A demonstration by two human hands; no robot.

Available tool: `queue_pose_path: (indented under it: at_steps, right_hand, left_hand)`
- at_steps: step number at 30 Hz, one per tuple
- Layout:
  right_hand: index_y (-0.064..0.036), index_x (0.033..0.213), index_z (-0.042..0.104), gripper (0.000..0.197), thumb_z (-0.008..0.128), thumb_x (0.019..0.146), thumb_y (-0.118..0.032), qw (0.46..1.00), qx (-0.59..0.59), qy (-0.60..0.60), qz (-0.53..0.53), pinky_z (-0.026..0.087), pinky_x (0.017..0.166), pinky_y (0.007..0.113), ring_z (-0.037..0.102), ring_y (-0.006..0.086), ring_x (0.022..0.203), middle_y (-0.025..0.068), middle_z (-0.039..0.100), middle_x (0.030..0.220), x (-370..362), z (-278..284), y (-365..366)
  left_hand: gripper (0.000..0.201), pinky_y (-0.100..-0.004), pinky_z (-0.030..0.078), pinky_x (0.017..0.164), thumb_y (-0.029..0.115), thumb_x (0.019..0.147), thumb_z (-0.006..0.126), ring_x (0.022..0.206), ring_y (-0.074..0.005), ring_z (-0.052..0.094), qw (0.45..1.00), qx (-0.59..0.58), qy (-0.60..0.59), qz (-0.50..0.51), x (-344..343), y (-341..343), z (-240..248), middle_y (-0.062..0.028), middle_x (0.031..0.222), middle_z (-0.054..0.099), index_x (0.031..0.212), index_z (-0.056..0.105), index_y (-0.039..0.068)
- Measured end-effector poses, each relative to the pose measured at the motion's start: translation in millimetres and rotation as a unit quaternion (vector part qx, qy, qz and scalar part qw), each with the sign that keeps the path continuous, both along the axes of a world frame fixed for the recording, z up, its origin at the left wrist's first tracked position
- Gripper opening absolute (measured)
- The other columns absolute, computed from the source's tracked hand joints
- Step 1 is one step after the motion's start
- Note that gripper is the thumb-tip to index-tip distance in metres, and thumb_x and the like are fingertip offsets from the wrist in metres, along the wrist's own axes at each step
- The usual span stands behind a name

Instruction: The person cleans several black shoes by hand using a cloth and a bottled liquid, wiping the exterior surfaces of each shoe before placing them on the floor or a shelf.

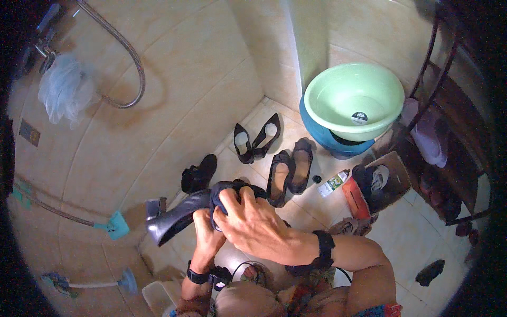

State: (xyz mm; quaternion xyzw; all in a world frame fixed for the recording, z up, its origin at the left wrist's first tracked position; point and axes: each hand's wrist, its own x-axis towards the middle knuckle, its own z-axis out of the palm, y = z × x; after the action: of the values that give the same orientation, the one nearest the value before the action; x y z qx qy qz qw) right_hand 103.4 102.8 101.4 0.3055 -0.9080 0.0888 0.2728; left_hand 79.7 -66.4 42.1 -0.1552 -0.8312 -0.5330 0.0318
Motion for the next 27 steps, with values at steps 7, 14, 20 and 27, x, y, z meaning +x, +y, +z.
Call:
queue_pose_path:
  at_steps: [7, 14, 20, 27]
  right_hand:
    - [-0.0091, 0.076, 0.065, 0.013, 0.065, 0.074, -0.022, 1.000, 0.021, 0.003, -0.002, 0.044, 0.047, 0.024, 0.049, 0.0204, 0.073, 0.0087, 0.047, 0.089, 4, -3, -10]
    - [-0.0050, 0.083, 0.062, 0.019, 0.067, 0.066, -0.010, 0.987, -0.105, -0.107, -0.049, 0.051, 0.058, 0.042, 0.057, 0.0341, 0.077, 0.0161, 0.047, 0.092, -15, -4, 20]
    - [-0.0036, 0.103, 0.061, 0.035, 0.066, 0.070, -0.014, 0.993, -0.091, -0.073, -0.008, 0.051, 0.057, 0.038, 0.057, 0.0307, 0.076, 0.0145, 0.047, 0.090, -2, 10, 4]
    - [-0.0022, 0.085, 0.063, 0.021, 0.067, 0.069, -0.015, 0.972, -0.138, -0.161, -0.103, 0.046, 0.072, 0.049, 0.061, 0.0309, 0.075, 0.0173, 0.052, 0.090, -12, -18, 51]
  left_hand:
    - [0.012, -0.0380, 0.043, 0.057, 0.006, 0.073, 0.063, 0.061, -0.0260, 0.058, 0.992, 0.016, 0.109, 0.068, 2, 5, -10, -0.0186, 0.063, 0.057, 0.068, 0.057, -0.004]
    - [0.011, -0.0318, 0.046, 0.061, -0.003, 0.076, 0.068, 0.063, -0.0158, 0.050, 0.996, -0.085, -0.038, -0.001, 0, 7, 4, -0.0109, 0.069, 0.061, 0.086, 0.063, -0.003]
    - [0.021, -0.0364, 0.047, 0.065, 0.003, 0.073, 0.070, 0.072, -0.0200, 0.059, 0.990, 0.000, 0.131, 0.058, -1, 13, -5, -0.0131, 0.080, 0.063, 0.092, 0.062, -0.004]
    - [0.024, -0.0311, 0.052, 0.085, -0.001, 0.085, 0.065, 0.093, -0.0191, 0.066, 0.963, 0.251, -0.097, -0.007, -14, 10, 52, -0.0137, 0.105, 0.069, 0.108, 0.064, -0.007]
